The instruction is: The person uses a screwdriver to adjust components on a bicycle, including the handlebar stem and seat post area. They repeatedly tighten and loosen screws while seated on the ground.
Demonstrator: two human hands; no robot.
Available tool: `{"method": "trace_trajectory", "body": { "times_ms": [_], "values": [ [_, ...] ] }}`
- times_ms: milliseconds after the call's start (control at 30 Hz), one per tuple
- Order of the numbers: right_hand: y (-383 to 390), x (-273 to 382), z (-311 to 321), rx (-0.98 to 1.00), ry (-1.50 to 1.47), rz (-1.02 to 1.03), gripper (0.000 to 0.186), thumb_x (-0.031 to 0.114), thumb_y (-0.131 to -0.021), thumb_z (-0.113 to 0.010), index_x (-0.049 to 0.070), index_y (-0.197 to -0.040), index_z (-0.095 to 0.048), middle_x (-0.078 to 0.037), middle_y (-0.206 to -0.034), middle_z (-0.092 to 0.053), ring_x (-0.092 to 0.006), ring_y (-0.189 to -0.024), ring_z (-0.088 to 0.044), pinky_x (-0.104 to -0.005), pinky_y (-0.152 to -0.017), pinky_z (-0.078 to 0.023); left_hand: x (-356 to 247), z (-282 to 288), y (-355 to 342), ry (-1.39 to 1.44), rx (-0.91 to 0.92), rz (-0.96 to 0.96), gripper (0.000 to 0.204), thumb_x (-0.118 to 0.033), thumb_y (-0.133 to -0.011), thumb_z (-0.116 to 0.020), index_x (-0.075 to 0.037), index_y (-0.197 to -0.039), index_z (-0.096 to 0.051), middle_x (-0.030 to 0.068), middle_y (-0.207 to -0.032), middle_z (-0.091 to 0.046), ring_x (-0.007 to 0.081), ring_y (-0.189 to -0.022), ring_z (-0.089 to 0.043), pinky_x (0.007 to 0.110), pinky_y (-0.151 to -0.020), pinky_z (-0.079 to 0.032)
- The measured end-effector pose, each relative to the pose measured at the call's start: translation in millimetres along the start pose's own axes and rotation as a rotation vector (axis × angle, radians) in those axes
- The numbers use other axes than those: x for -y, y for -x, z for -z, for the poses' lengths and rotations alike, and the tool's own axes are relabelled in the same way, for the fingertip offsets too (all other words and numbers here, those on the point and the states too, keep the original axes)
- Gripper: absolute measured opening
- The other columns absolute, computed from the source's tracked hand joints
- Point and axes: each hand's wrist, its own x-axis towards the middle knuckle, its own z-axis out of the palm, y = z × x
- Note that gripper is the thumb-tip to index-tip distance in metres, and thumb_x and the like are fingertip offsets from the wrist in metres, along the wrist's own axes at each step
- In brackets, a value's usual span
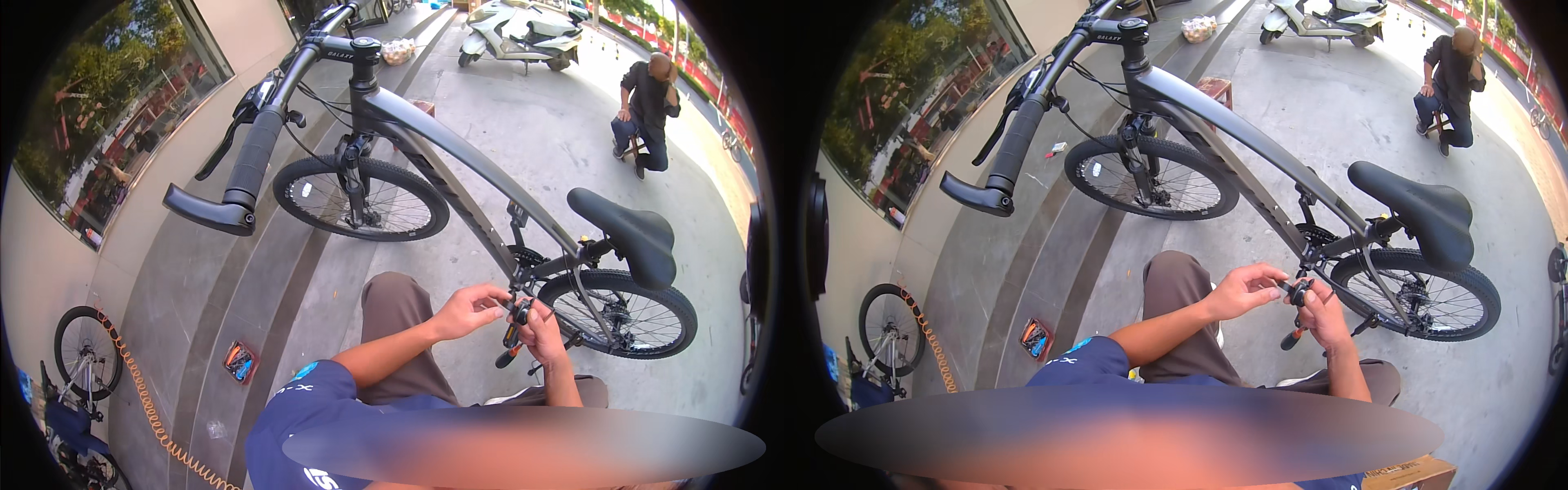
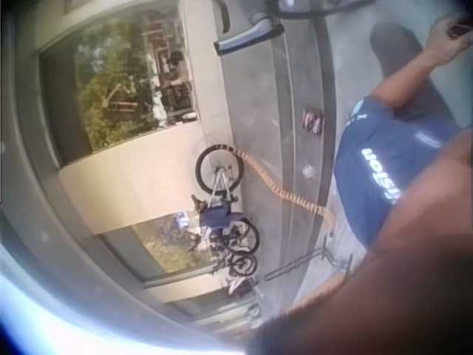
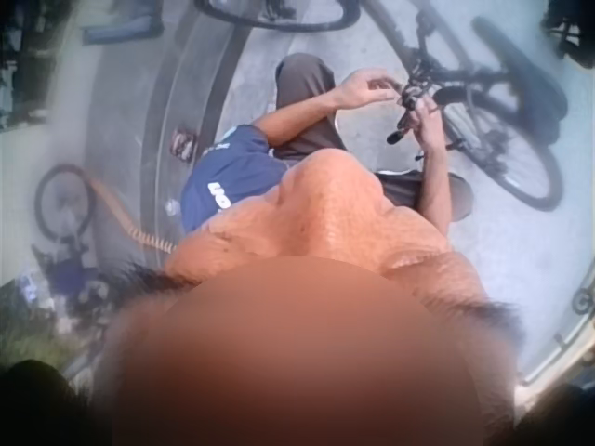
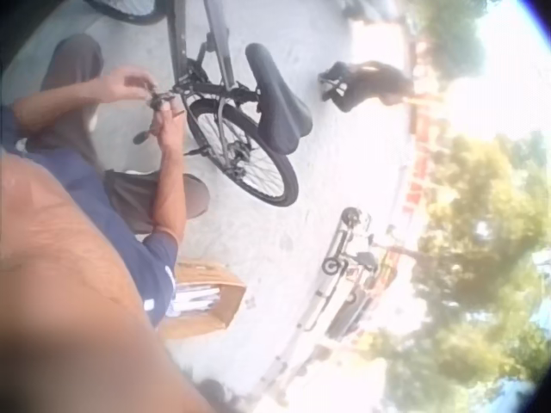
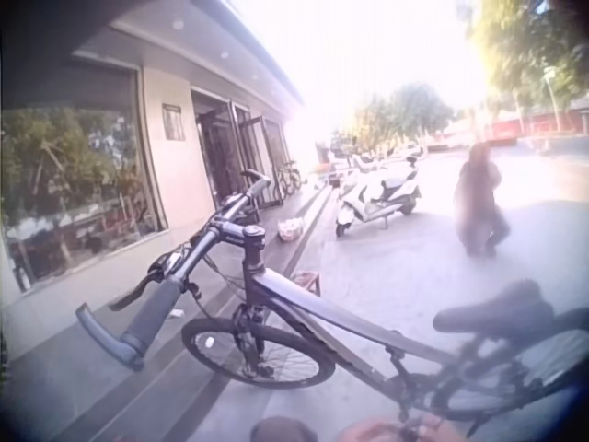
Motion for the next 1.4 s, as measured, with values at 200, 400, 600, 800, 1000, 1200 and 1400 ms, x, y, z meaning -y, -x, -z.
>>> {"method": "trace_trajectory", "body": {
  "times_ms": [200, 400, 600, 800, 1000, 1200, 1400],
  "values": [
    [-22.0, 52.2, -39.3, 0.055, -0.066, 0.035, 0.045, 0.046, -0.109, -0.059, 0.003, -0.122, -0.061, -0.004, -0.087, -0.064, -0.0001, -0.051, -0.034, -0.0186, -0.042, -0.023, -78.5, 72.8, 70.6, 0.093, -0.469, -0.135, 0.024, -0.008, -0.107, -0.063, -0.004, -0.131, -0.064, 0.0057, -0.109, -0.070, 0.0131, -0.094, -0.069, 0.030, -0.085, -0.059],
    [-90.0, 181.2, -121.7, 0.066, 0.194, 0.103, 0.051, 0.048, -0.112, -0.050, 0.003, -0.131, -0.064, -0.001, -0.084, -0.062, 0.0008, -0.050, -0.031, -0.0178, -0.041, -0.021, -229.2, 206.1, 122.9, -0.182, -1.010, -0.871, 0.023, -0.021, -0.109, -0.059, -0.001, -0.119, -0.059, 0.0074, -0.101, -0.063, 0.0146, -0.082, -0.060, 0.029, -0.073, -0.052],
    [-171.0, 330.6, -229.9, 0.127, 0.684, 0.477, 0.062, 0.061, -0.103, -0.061, 0.000, -0.106, -0.072, 0.013, -0.060, -0.031, -0.0006, -0.048, -0.023, -0.0227, -0.045, -0.017, -411.1, 287.9, 92.3, -0.455, -0.887, -0.895, 0.025, -0.020, -0.108, -0.064, -0.002, -0.126, -0.067, 0.0066, -0.108, -0.070, 0.0150, -0.089, -0.066, 0.029, -0.076, -0.056],
    [-289.7, 369.5, -307.5, 0.074, 0.867, 0.647, 0.057, 0.055, -0.106, -0.060, 0.000, -0.119, -0.071, 0.011, -0.064, -0.037, -0.0010, -0.053, -0.024, -0.0237, -0.048, -0.017, -471.5, 321.9, -43.2, -0.881, -0.570, -0.556, 0.037, -0.022, -0.102, -0.073, -0.004, -0.134, -0.070, 0.0068, -0.113, -0.074, 0.0138, -0.102, -0.071, 0.029, -0.086, -0.059],
    [-371.9, 358.4, -335.3, 0.248, 0.823, 0.560, 0.043, 0.045, -0.106, -0.059, 0.004, -0.114, -0.069, 0.010, -0.068, -0.043, -0.0011, -0.052, -0.027, -0.0235, -0.045, -0.019, -443.3, 342.4, -143.6, -1.049, -0.378, -0.509, 0.041, -0.018, -0.097, -0.080, -0.004, -0.133, -0.070, 0.0070, -0.117, -0.075, 0.0138, -0.104, -0.072, 0.028, -0.090, -0.058],
    [-410.8, 351.0, -334.9, 0.343, 0.685, 0.481, 0.043, 0.043, -0.106, -0.061, 0.001, -0.107, -0.072, 0.012, -0.065, -0.039, -0.0007, -0.051, -0.027, -0.0232, -0.045, -0.017, -423.2, 362.7, -165.2, -0.953, -0.403, -0.601, 0.030, -0.018, -0.099, -0.078, 0.000, -0.123, -0.072, 0.0040, -0.099, -0.078, 0.0107, -0.093, -0.072, 0.027, -0.086, -0.058],
    [-428.5, 335.6, -338.3, 0.315, 0.702, 0.446, 0.054, 0.050, -0.103, -0.065, -0.003, -0.106, -0.074, 0.012, -0.061, -0.038, -0.0002, -0.050, -0.024, -0.0236, -0.045, -0.016, -430.1, 377.0, -159.9, -1.276, -0.445, -0.510, 0.026, -0.021, -0.097, -0.078, 0.000, -0.113, -0.074, 0.0091, -0.093, -0.078, 0.0144, -0.082, -0.072, 0.031, -0.078, -0.057]
  ]
}}
